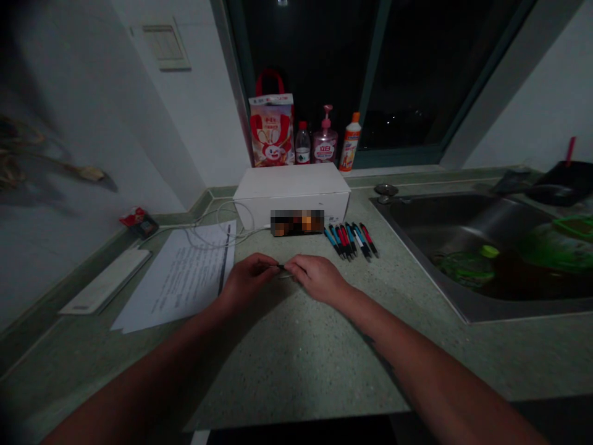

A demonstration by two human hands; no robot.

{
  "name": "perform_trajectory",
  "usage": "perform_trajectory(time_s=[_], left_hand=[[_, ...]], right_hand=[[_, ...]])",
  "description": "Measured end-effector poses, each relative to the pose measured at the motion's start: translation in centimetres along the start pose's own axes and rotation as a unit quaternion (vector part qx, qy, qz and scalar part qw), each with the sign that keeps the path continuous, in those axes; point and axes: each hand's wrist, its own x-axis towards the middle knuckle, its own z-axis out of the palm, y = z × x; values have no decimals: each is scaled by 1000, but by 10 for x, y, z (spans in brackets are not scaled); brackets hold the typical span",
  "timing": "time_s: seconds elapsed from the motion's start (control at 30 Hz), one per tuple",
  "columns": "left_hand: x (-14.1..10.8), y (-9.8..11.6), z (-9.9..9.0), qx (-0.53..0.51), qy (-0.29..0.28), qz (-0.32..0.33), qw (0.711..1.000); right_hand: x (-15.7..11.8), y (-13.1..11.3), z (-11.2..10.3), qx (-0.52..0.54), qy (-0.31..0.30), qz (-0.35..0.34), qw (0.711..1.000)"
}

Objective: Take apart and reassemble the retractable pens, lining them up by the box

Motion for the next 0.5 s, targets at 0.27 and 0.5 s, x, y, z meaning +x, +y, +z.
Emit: perform_trajectory(time_s=[0.27,0.5], left_hand=[[0,1,-1,11,7,-10,1000],[-1,2,0,19,13,-10,1000]], right_hand=[[0,1,-2,-8,23,9,1000],[-1,0,0,-11,29,19,999]])
